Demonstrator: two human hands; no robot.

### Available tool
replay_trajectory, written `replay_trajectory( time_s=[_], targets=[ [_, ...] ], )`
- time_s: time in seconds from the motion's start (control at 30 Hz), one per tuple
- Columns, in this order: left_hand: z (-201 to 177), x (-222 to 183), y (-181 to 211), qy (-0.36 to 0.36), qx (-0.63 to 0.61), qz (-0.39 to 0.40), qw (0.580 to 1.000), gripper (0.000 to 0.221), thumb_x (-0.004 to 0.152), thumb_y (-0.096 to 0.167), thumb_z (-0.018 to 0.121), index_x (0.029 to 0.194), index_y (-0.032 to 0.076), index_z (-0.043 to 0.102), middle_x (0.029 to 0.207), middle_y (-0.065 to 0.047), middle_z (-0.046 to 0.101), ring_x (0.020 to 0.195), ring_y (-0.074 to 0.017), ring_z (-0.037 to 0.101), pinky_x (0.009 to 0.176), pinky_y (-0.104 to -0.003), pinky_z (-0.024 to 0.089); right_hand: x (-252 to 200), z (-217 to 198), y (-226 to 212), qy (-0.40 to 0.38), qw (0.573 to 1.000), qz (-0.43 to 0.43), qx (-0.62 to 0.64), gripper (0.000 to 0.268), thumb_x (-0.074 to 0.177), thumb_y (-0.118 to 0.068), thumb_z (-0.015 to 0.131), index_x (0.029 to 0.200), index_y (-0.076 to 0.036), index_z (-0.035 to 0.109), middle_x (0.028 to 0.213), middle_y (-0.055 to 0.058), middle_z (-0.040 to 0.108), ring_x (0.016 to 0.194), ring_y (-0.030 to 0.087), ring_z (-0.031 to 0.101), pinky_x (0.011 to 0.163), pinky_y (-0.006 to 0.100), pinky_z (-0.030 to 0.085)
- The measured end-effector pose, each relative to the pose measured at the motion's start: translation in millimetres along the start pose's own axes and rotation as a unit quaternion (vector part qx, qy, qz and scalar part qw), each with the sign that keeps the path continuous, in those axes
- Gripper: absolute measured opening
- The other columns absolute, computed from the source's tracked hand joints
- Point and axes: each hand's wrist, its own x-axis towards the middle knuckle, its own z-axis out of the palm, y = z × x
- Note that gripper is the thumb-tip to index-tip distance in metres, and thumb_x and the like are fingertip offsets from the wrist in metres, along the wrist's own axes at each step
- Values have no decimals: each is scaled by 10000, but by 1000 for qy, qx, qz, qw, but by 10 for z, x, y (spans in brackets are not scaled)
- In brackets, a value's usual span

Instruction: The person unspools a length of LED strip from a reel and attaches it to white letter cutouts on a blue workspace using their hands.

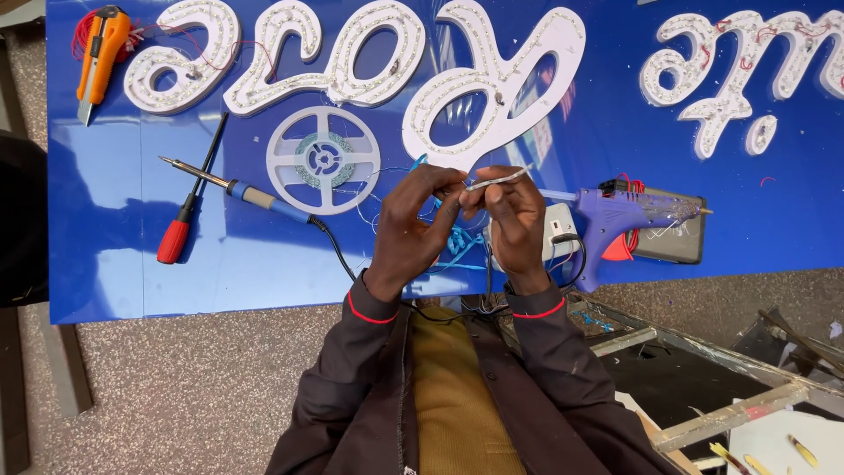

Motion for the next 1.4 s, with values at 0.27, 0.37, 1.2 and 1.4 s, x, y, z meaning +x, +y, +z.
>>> replay_trajectory(
  time_s=[0.27, 0.37, 1.2, 1.4],
  targets=[
    [66, -112, -63, 42, 108, 61, 991, 252, 1065, -76, 752, 1288, 26, 810, 1134, -195, 801, 1030, -388, 802, 919, -485, 671, 23, 104, -167, 48, 998, -12, 24, 119, 1111, 31, 690, 1204, 102, 668, 1162, 278, 738, 1031, 356, 824, 807, 419, 758],
    [114, -111, 2, 54, 103, 58, 991, 257, 1093, -87, 694, 1291, 41, 797, 1172, -172, 795, 1079, -411, 799, 926, -522, 678, -6, 94, -174, 40, 999, -16, 29, 59, 1112, 32, 698, 1162, 51, 676, 1219, 238, 736, 1110, 342, 822, 908, 437, 768],
    [173, -159, 104, -5, 109, 76, 991, 214, 1073, -34, 751, 1252, 43, 837, 1168, -214, 835, 1033, -436, 838, 855, -501, 699, -219, 49, -352, 63, 998, -21, -8, 111, 1115, 45, 692, 1218, 79, 666, 1218, 287, 739, 1182, 391, 798, 984, 478, 718],
    [132, -100, 108, -16, 129, 100, 986, 214, 1060, -69, 753, 1240, 16, 831, 1174, -233, 828, 1048, -442, 837, 873, -485, 693, -196, 75, -355, 71, 997, -19, -8, 124, 1111, 44, 701, 1220, 93, 669, 1216, 296, 746, 1169, 387, 806, 991, 473, 724]
  ],
)
